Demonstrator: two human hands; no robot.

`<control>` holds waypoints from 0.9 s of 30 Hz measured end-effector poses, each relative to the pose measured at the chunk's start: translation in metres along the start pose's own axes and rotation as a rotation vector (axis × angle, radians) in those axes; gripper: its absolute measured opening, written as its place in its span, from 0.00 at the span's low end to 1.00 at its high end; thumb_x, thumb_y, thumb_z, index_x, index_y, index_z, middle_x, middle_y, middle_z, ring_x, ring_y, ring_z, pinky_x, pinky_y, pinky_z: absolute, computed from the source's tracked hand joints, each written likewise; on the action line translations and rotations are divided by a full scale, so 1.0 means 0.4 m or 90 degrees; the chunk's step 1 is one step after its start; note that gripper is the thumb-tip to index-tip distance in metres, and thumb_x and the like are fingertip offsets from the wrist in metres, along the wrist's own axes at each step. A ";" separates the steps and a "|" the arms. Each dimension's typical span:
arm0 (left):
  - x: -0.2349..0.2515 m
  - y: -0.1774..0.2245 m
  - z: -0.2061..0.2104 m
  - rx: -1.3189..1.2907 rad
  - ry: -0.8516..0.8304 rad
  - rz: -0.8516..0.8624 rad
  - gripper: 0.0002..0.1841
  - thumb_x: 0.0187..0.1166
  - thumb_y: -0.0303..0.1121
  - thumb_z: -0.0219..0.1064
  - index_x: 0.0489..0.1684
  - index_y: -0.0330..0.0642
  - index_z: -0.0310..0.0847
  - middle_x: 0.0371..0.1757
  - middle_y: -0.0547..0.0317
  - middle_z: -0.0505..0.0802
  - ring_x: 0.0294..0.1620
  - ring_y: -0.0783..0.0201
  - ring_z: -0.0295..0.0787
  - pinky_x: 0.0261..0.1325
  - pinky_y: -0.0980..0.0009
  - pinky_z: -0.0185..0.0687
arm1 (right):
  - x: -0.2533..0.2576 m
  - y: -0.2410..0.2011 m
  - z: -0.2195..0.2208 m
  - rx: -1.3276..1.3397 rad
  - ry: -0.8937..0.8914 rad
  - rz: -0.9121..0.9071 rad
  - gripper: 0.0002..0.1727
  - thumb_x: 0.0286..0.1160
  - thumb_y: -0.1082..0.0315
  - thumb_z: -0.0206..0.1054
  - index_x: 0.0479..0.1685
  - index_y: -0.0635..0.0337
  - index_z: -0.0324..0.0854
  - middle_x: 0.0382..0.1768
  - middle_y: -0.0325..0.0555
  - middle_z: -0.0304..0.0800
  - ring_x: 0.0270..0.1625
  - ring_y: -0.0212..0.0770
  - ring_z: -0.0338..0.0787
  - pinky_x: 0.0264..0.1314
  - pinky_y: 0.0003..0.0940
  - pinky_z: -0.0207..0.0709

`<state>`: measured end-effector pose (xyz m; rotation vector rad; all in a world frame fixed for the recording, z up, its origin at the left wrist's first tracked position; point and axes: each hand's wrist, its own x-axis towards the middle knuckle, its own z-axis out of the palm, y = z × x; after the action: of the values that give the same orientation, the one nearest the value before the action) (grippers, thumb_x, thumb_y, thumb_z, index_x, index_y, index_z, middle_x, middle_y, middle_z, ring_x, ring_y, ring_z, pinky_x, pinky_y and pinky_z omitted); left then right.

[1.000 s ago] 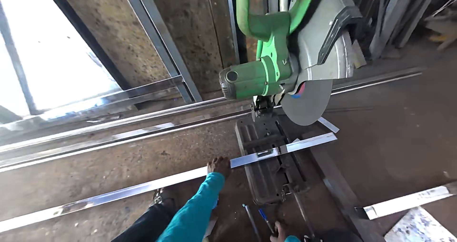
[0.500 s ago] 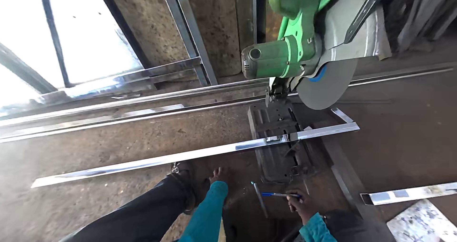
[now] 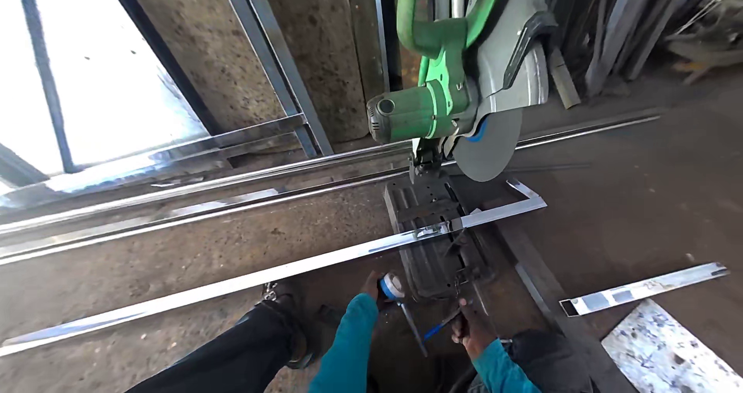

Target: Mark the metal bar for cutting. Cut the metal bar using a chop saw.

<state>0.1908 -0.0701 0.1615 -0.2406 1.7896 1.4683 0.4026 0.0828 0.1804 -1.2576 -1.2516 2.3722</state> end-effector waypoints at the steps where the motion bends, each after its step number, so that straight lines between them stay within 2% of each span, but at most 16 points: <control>1: -0.021 0.020 0.021 -0.068 -0.041 0.036 0.27 0.97 0.36 0.33 0.68 0.28 0.78 0.62 0.35 0.88 0.62 0.49 0.85 0.68 0.53 0.79 | 0.008 -0.005 -0.006 0.007 0.024 -0.026 0.22 0.96 0.57 0.45 0.35 0.62 0.75 0.12 0.39 0.74 0.14 0.35 0.76 0.18 0.31 0.76; 3: -0.052 0.051 0.066 -0.093 -0.138 0.072 0.25 0.96 0.33 0.34 0.59 0.28 0.80 0.48 0.43 0.91 0.47 0.58 0.88 0.56 0.61 0.83 | 0.020 -0.017 -0.031 0.005 0.078 -0.060 0.25 0.97 0.54 0.43 0.35 0.61 0.74 0.14 0.39 0.74 0.16 0.36 0.76 0.22 0.33 0.77; 4: -0.070 0.068 0.097 -0.040 -0.184 0.066 0.20 0.94 0.31 0.40 0.55 0.29 0.80 0.43 0.46 0.90 0.42 0.61 0.88 0.51 0.65 0.84 | 0.022 -0.029 -0.043 0.009 0.116 -0.072 0.26 0.97 0.53 0.42 0.33 0.60 0.74 0.14 0.38 0.73 0.16 0.36 0.76 0.22 0.33 0.77; 5: -0.084 0.081 0.123 0.080 -0.244 0.053 0.16 0.93 0.31 0.49 0.60 0.27 0.79 0.49 0.45 0.90 0.48 0.61 0.88 0.58 0.66 0.84 | 0.023 -0.041 -0.055 0.023 0.158 -0.085 0.25 0.97 0.53 0.43 0.32 0.60 0.73 0.13 0.38 0.73 0.15 0.35 0.75 0.22 0.33 0.77; 6: -0.104 0.094 0.153 0.236 -0.299 0.037 0.20 0.92 0.37 0.56 0.69 0.28 0.78 0.61 0.40 0.89 0.61 0.56 0.87 0.71 0.61 0.79 | 0.020 -0.052 -0.067 0.040 0.196 -0.100 0.24 0.97 0.54 0.44 0.33 0.61 0.74 0.13 0.38 0.73 0.14 0.35 0.75 0.21 0.33 0.77; 7: -0.115 0.089 0.183 0.363 -0.355 0.024 0.27 0.90 0.47 0.58 0.75 0.31 0.76 0.70 0.37 0.86 0.72 0.50 0.83 0.79 0.54 0.73 | 0.017 -0.061 -0.079 0.052 0.225 -0.117 0.23 0.97 0.55 0.46 0.36 0.62 0.75 0.13 0.39 0.73 0.14 0.36 0.75 0.20 0.33 0.77; 9: -0.110 0.041 0.236 0.473 -0.421 0.029 0.34 0.87 0.58 0.57 0.79 0.38 0.76 0.74 0.37 0.84 0.77 0.45 0.80 0.83 0.47 0.69 | 0.015 -0.066 -0.106 0.050 0.252 -0.170 0.19 0.96 0.59 0.49 0.44 0.65 0.77 0.15 0.41 0.77 0.14 0.36 0.78 0.18 0.33 0.78; 10: -0.123 0.033 0.254 0.474 -0.436 0.038 0.33 0.88 0.57 0.57 0.78 0.38 0.77 0.74 0.38 0.85 0.76 0.46 0.81 0.83 0.48 0.69 | 0.018 -0.064 -0.122 0.039 0.246 -0.196 0.18 0.95 0.60 0.51 0.46 0.67 0.77 0.16 0.42 0.78 0.15 0.36 0.79 0.18 0.33 0.78; 12: -0.169 0.054 0.273 0.465 -0.472 0.057 0.26 0.91 0.47 0.58 0.73 0.33 0.78 0.64 0.39 0.88 0.62 0.51 0.87 0.72 0.53 0.77 | 0.018 -0.065 -0.138 0.022 0.202 -0.221 0.16 0.95 0.62 0.51 0.46 0.67 0.76 0.16 0.41 0.79 0.15 0.35 0.79 0.18 0.31 0.78; 13: -0.176 0.057 0.275 0.475 -0.501 0.081 0.23 0.91 0.44 0.58 0.68 0.31 0.80 0.56 0.42 0.89 0.51 0.57 0.87 0.63 0.57 0.81 | 0.015 -0.065 -0.142 0.008 0.166 -0.223 0.14 0.93 0.64 0.52 0.46 0.67 0.76 0.17 0.41 0.79 0.15 0.34 0.79 0.18 0.31 0.79; 14: -0.171 0.054 0.274 0.484 -0.521 0.102 0.21 0.91 0.43 0.59 0.64 0.30 0.81 0.51 0.44 0.89 0.45 0.60 0.85 0.57 0.59 0.82 | 0.010 -0.064 -0.143 -0.014 0.124 -0.216 0.12 0.91 0.66 0.55 0.47 0.68 0.78 0.18 0.41 0.81 0.16 0.33 0.79 0.19 0.30 0.79; 16: -0.159 0.045 0.270 0.489 -0.522 0.129 0.20 0.89 0.41 0.61 0.59 0.29 0.81 0.48 0.45 0.88 0.41 0.61 0.83 0.54 0.60 0.81 | -0.006 -0.070 -0.132 -0.059 0.051 -0.170 0.11 0.89 0.66 0.59 0.46 0.68 0.80 0.20 0.40 0.83 0.17 0.32 0.79 0.22 0.29 0.79; 20: -0.167 0.067 0.276 0.650 -0.511 0.147 0.24 0.91 0.46 0.58 0.66 0.30 0.82 0.61 0.35 0.89 0.61 0.47 0.86 0.73 0.47 0.74 | -0.002 -0.074 -0.118 -0.079 0.019 -0.144 0.13 0.89 0.66 0.60 0.40 0.68 0.81 0.18 0.40 0.83 0.16 0.32 0.81 0.22 0.28 0.80; 23: -0.167 0.050 0.298 0.708 -0.409 0.230 0.22 0.88 0.46 0.63 0.62 0.35 0.86 0.68 0.36 0.86 0.68 0.45 0.84 0.77 0.47 0.73 | 0.013 -0.077 -0.104 -0.065 0.100 -0.108 0.15 0.89 0.64 0.61 0.40 0.70 0.81 0.17 0.44 0.83 0.15 0.34 0.81 0.20 0.29 0.80; 25: -0.185 0.051 0.323 0.773 -0.331 0.273 0.21 0.86 0.50 0.62 0.64 0.45 0.88 0.81 0.40 0.76 0.77 0.45 0.77 0.79 0.48 0.72 | 0.021 -0.076 -0.094 -0.017 0.166 -0.096 0.16 0.90 0.63 0.61 0.40 0.71 0.80 0.18 0.46 0.82 0.15 0.36 0.80 0.19 0.30 0.79; 27: -0.214 0.072 0.345 0.831 -0.287 0.303 0.21 0.86 0.53 0.61 0.66 0.52 0.88 0.84 0.44 0.73 0.80 0.45 0.75 0.79 0.47 0.73 | 0.013 -0.092 -0.082 0.026 0.222 -0.104 0.16 0.90 0.65 0.61 0.36 0.71 0.79 0.16 0.46 0.81 0.13 0.36 0.79 0.17 0.29 0.76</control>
<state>0.2929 0.0345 0.2382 1.1226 2.0789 0.2983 0.4161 0.1283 0.1953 -1.4197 -1.1416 1.9500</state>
